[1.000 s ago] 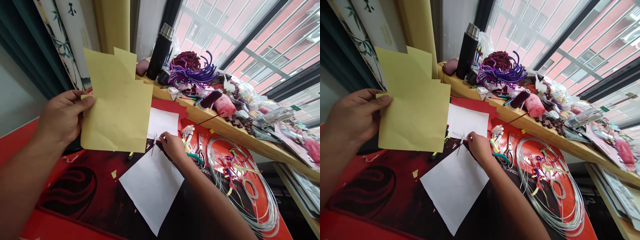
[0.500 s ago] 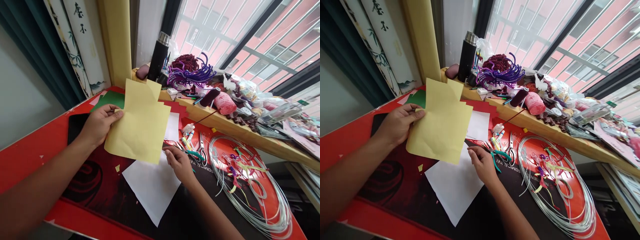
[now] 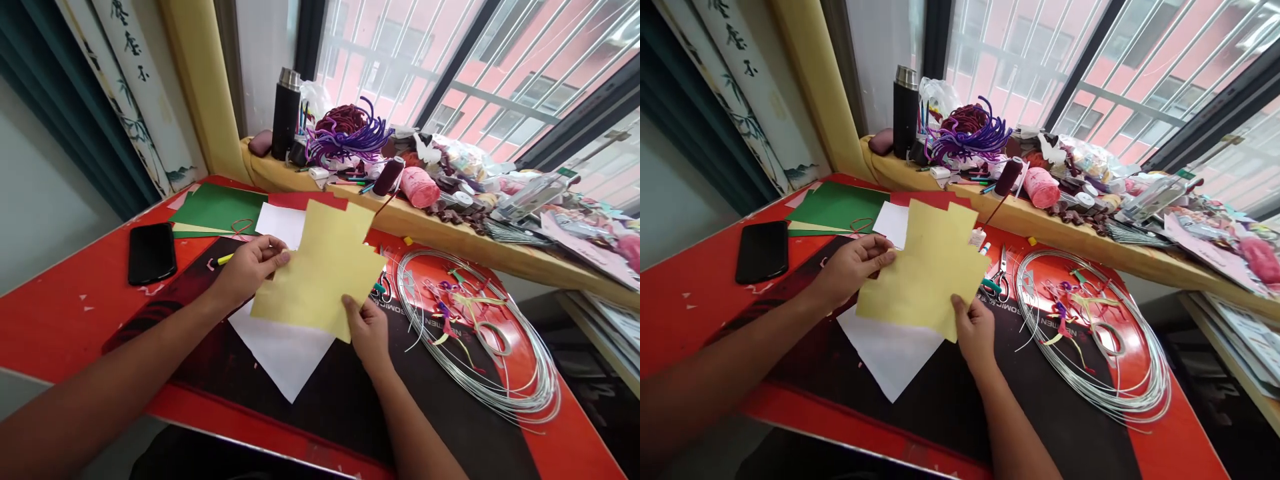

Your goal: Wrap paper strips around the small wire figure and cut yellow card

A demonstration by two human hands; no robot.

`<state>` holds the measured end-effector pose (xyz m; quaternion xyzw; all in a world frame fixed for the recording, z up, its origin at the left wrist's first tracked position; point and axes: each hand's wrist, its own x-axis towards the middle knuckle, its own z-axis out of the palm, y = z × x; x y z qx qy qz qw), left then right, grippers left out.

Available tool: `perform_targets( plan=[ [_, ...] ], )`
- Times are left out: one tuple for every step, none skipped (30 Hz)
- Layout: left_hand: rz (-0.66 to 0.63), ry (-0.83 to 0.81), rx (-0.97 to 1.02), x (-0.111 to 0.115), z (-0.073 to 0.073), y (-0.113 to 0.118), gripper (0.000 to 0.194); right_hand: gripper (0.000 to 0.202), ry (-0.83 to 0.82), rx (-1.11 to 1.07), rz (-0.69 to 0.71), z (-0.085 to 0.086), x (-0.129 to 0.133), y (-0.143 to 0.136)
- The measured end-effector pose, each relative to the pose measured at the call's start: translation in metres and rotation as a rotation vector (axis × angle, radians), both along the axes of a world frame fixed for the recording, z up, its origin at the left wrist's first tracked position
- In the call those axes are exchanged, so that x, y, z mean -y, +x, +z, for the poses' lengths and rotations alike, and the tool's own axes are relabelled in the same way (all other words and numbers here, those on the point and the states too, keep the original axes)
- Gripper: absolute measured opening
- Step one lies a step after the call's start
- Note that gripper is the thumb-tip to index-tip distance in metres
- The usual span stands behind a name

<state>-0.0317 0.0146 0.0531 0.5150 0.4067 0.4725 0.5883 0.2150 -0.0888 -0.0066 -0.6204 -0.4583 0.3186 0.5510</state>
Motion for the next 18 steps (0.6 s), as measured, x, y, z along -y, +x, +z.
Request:
perform_targets(
  plan=[
    [-0.004,0.022,0.029,0.001,0.002,0.0,0.046,0.054,0.015,-0.044,-0.051,0.001,-0.001,0.006],
    [0.002,0.043,0.061,0.002,0.002,-0.001,0.044,0.05,0.031,-0.128,-0.086,0.003,-0.002,0.012],
    [0.015,0.06,0.088,0.002,0.001,-0.001,0.043,0.047,0.058,-0.233,-0.111,0.005,-0.005,0.017],
    [0.033,0.075,0.1,0.002,-0.001,0.0,0.042,0.047,0.094,-0.336,-0.143,0.007,-0.007,0.023],
    [0.059,0.087,0.098,0.003,-0.005,0.001,0.041,0.047,0.111,-0.424,-0.163,0.009,-0.009,0.027],
    [0.073,0.089,0.084,0.004,-0.009,0.002,0.042,0.048,0.107,-0.484,-0.16,0.011,-0.011,0.03],
    [0.061,0.078,0.063,0.005,-0.014,0.005,0.045,0.048,0.09,-0.513,-0.154,0.011,-0.013,0.033],
    [0.024,0.069,0.04,0.006,-0.018,0.007,0.049,0.048,0.072,-0.52,-0.134,0.012,-0.013,0.034],
    [-0.019,0.065,0.022,0.008,-0.022,0.009,0.054,0.048,0.043,-0.511,-0.096,0.011,-0.013,0.034],
    [-0.066,0.055,0.01,0.01,-0.024,0.01,0.06,0.048,0.003,-0.49,-0.043,0.01,-0.012,0.033],
    [-0.113,0.044,0.005,0.011,-0.026,0.011,0.066,0.048,-0.042,-0.46,0.022,0.009,-0.011,0.031],
    [-0.157,0.025,0.009,0.012,-0.026,0.01,0.072,0.049,-0.094,-0.423,0.096,0.008,-0.009,0.028],
    [-0.198,-0.003,0.02,0.012,-0.026,0.008,0.078,0.05,-0.142,-0.378,0.169,0.007,-0.008,0.025],
    [-0.233,-0.036,0.035,0.012,-0.025,0.005,0.083,0.05,-0.174,-0.324,0.222,0.006,-0.006,0.022],
    [-0.254,-0.065,0.053,0.01,-0.025,0.001,0.088,0.05,-0.192,-0.265,0.257,0.006,-0.005,0.02],
    [-0.266,-0.087,0.067,0.007,-0.024,-0.004,0.093,0.049,-0.199,-0.209,0.274,0.005,-0.004,0.018],
    [-0.262,-0.093,0.072,0.005,-0.024,-0.009,0.096,0.048,-0.202,-0.162,0.281,0.005,-0.004,0.017],
    [-0.259,-0.087,0.059,0.002,-0.025,-0.013,0.096,0.048,-0.207,-0.126,0.285,0.004,-0.004,0.017]
  ],
)
